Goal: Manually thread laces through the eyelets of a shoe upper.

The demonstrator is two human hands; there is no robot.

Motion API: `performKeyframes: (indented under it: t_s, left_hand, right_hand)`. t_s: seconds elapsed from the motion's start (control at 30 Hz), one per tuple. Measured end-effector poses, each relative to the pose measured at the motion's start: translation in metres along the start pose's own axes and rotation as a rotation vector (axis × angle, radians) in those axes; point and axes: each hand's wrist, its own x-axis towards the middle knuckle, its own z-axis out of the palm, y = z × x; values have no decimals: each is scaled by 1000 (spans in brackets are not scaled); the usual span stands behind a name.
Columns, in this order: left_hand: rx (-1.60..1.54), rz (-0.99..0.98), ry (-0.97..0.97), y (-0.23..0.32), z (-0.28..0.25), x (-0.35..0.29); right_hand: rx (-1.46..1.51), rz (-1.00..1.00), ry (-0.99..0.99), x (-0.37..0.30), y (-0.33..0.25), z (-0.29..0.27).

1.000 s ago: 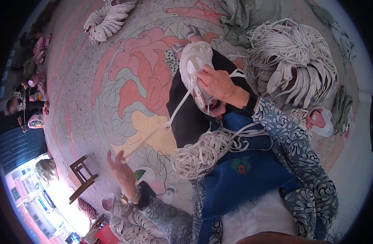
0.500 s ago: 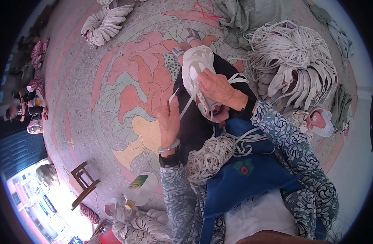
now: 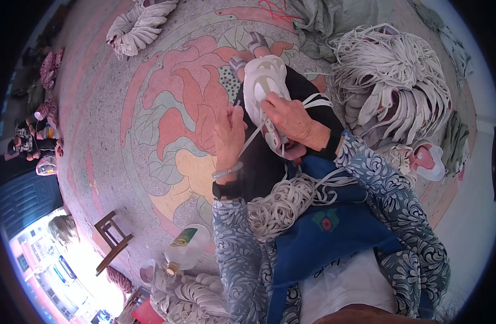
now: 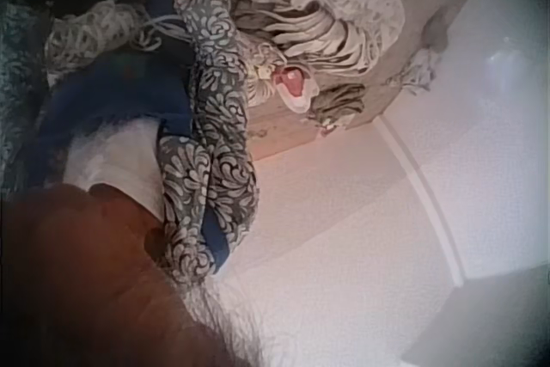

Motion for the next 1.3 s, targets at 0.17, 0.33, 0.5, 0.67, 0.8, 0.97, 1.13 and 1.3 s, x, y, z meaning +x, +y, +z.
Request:
performKeyframes:
  t_s: [0.17,0.33,0.5,0.67,0.8,0.97,1.13,1.3]
  left_hand:
    - [-112,-62,-35,-8,14,4]
    - [-317,-26,-40,-4,15,-4]
    - [-77,331,41,-6,12,-5]
    - [-3,168,-103,5,6,3]
    - [0,136,-235,2,16,10]
    - [-14,160,-192,-1,27,23]
    - [-73,-95,-332,-7,22,24]
    - [-100,-212,-344,-14,17,29]
  right_hand:
    - [-5,10,-34,3,0,3]
    - [69,117,-70,-1,6,-6]
    - [533,201,170,-10,24,-18]
    - [833,272,-137,-18,33,-45]
    - [814,247,-262,-18,37,-52]
    - [603,149,-23,-13,25,-25]
    - [182,92,-99,-10,10,-16]
    - [227,110,-48,-2,3,-4]
